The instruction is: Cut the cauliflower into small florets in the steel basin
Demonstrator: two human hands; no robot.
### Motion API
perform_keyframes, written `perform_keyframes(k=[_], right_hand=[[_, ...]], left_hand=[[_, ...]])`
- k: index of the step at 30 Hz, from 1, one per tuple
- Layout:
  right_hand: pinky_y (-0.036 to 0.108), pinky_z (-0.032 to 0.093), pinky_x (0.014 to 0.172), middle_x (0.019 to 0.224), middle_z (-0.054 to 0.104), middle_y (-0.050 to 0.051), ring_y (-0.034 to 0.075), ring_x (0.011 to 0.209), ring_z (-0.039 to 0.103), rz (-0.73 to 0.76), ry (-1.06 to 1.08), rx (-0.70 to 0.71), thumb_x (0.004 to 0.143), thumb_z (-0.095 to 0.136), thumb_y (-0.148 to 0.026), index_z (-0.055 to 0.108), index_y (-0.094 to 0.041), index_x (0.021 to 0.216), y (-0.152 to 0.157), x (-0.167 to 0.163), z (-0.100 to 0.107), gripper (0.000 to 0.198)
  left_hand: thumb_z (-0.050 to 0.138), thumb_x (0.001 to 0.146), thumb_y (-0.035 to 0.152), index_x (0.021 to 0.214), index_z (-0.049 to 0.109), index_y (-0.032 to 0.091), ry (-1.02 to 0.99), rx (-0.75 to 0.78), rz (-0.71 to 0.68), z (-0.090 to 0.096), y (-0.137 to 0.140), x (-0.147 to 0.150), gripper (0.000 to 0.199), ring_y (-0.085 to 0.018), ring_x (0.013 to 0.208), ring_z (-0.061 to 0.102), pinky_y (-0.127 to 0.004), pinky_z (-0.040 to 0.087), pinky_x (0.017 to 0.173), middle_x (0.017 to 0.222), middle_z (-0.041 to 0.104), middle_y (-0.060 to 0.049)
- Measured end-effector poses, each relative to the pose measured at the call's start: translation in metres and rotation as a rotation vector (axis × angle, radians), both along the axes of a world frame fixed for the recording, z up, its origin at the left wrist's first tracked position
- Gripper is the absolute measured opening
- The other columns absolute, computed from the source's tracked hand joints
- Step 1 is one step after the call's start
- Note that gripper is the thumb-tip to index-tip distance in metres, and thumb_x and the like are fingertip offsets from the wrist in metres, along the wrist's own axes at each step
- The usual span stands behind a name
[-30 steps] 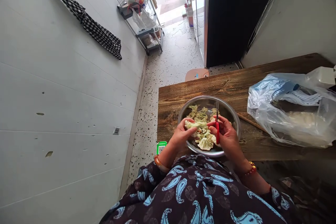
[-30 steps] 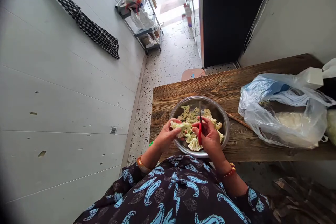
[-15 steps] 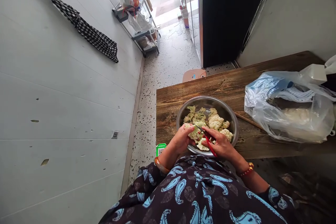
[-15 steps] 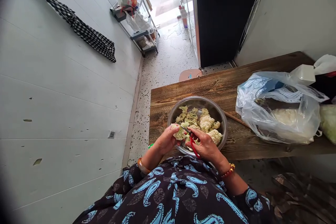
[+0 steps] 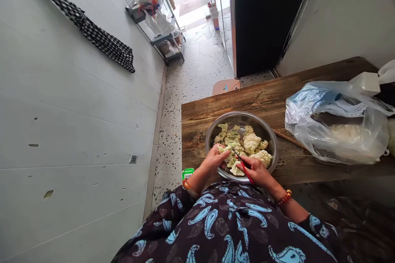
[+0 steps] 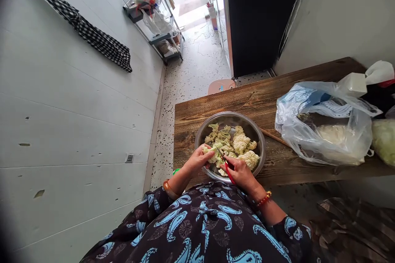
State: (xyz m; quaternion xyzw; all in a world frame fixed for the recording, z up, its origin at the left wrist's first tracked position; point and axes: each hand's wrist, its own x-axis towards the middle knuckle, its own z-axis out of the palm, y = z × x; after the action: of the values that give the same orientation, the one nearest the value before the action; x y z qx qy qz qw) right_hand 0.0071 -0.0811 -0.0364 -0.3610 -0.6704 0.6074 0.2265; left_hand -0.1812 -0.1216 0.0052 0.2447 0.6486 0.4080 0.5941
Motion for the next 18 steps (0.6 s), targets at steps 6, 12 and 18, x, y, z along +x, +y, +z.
perform_keyframes(k=[6,12,18], right_hand=[[0.040,0.057,0.077,0.084,0.076,0.006,0.028,0.080,0.070,-0.026,-0.001,-0.065,0.080,0.068,-0.047,0.076,-0.021,0.105,-0.002,0.005,-0.010,0.037],[0.035,0.055,0.067,0.072,0.072,0.002,0.022,0.067,0.066,-0.049,-0.003,-0.155,0.081,0.066,-0.048,0.074,-0.019,0.108,0.003,0.000,-0.015,0.040],[0.028,0.048,0.053,0.063,0.066,-0.001,0.017,0.055,0.059,-0.108,0.035,-0.250,0.080,0.067,-0.051,0.074,-0.020,0.103,0.009,-0.004,-0.020,0.039]], left_hand=[[0.073,0.072,0.042,0.089,0.046,0.019,0.142,0.003,-0.077,-0.005,0.005,0.004,0.039,-0.005,0.045,0.039,-0.017,0.030,0.042,0.060,0.047,0.009],[0.074,0.070,0.036,0.088,0.050,0.019,0.211,0.011,-0.153,-0.007,0.013,0.005,0.035,-0.004,0.045,0.034,-0.018,0.024,0.046,0.056,0.041,0.011],[0.078,0.066,0.035,0.091,0.052,0.018,0.145,0.033,-0.102,-0.007,0.024,0.004,0.040,-0.004,0.050,0.040,-0.018,0.031,0.050,0.063,0.049,0.008]])
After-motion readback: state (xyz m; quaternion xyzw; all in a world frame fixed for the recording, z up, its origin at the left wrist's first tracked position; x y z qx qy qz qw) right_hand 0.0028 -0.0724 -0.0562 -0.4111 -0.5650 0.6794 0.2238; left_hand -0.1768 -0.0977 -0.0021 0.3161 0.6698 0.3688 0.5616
